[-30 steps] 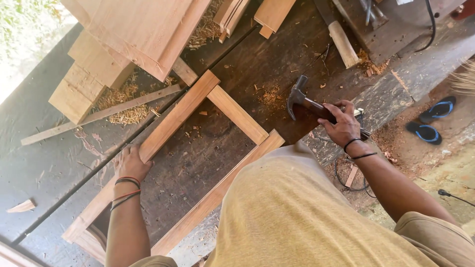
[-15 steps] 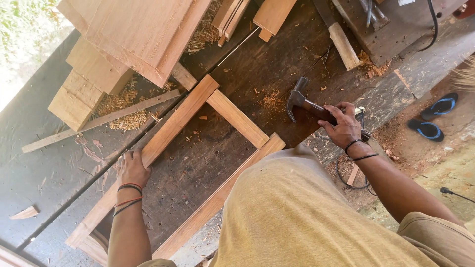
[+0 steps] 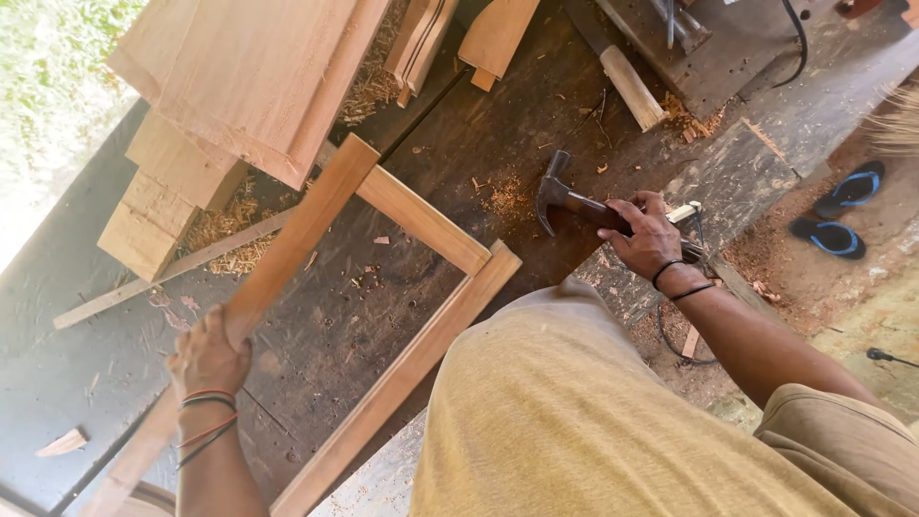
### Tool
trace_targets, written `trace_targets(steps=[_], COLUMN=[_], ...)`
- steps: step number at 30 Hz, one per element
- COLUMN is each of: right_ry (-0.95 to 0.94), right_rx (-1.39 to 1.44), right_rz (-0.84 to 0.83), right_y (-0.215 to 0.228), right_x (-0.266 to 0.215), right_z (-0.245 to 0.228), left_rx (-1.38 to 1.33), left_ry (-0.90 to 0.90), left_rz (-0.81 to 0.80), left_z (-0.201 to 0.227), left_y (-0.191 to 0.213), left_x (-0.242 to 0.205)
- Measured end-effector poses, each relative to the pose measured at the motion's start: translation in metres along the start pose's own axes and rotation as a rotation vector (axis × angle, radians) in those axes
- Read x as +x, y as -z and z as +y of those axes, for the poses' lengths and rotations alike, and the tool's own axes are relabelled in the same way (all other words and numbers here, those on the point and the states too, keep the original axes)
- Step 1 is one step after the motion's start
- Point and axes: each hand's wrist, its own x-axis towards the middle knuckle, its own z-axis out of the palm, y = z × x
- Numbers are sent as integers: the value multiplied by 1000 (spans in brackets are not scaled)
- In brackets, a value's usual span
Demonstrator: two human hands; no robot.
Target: The person assembles a wooden frame on a workbench, fitting rails into grooved stiles and tapping the joints together with a hammer. They reposition the frame, seat the pieces by hand, and hammer along the edges to close the joints, then lift and turn the assembled frame.
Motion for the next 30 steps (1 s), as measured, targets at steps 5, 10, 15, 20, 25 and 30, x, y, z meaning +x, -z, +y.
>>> trace_targets(steps=[5, 10, 15, 20, 25, 30], right_ry=[33, 29, 50, 19, 70, 91], right_rx=[10, 9, 16, 8, 36, 34], right_rz=[35, 41, 42, -5, 32, 34], right_y=[-2, 0, 2, 5, 5, 8], right_x=[1, -1, -3, -1, -1, 0], right_z=[1, 1, 0, -1, -1, -3], left_rx=[96, 120, 105, 169, 7, -119], left_ry=[34, -3, 7, 24, 79, -44], left_rz=[270, 503, 634, 694, 554, 511], left_z=[-8, -9, 8, 21, 68, 152], left_y=[55, 70, 77, 80, 124, 152], left_x=[-29, -62, -105, -148, -184, -185])
